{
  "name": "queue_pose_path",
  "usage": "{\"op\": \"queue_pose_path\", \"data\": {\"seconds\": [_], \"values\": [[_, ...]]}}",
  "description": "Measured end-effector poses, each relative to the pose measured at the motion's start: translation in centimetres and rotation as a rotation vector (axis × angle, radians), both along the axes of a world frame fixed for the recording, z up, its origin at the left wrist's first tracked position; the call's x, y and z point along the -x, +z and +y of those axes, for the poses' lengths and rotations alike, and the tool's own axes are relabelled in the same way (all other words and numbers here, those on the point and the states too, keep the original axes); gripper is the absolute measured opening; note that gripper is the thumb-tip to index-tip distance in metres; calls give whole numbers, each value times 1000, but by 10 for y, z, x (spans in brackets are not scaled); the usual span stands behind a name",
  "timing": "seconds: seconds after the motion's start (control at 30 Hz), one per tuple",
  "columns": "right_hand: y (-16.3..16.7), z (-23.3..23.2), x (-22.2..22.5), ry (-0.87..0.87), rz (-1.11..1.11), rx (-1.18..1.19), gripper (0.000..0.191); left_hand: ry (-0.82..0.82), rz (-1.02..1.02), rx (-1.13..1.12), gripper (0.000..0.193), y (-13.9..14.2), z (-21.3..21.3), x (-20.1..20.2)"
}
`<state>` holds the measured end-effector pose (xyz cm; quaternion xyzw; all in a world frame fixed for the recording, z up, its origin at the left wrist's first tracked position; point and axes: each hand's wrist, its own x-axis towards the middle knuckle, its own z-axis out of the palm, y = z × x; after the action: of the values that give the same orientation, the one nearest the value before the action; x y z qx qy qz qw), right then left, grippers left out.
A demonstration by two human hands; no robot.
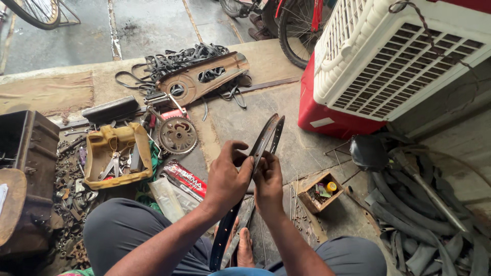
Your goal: The person sits on the floor and uses a small metal tool to adjust the rim of a bicycle wheel. They repeatedly press the tool against the rim and rotate the wheel to work on different sections. The person also picks up small metal parts from the floor and places them into a small box.
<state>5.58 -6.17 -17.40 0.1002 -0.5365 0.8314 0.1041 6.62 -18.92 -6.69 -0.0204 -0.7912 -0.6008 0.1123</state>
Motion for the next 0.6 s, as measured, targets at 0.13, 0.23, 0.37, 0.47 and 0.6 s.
{"op": "queue_pose_path", "data": {"seconds": [0.13,0.23,0.37,0.47,0.6], "values": [[0,2,-2,-43,11,-183,40,8,-6,10,31,10,1,-5],[0,5,0,-32,13,-194,43,-14,-56,-42,34,14,1,-6],[-7,4,-5,-57,153,-298,45,23,-19,8,35,11,1,-5],[-13,7,0,-4,12,-131,39,44,40,54,34,4,3,-5],[-8,21,27,221,-318,191,35,-4,251,83,36,-6,3,0]]}}
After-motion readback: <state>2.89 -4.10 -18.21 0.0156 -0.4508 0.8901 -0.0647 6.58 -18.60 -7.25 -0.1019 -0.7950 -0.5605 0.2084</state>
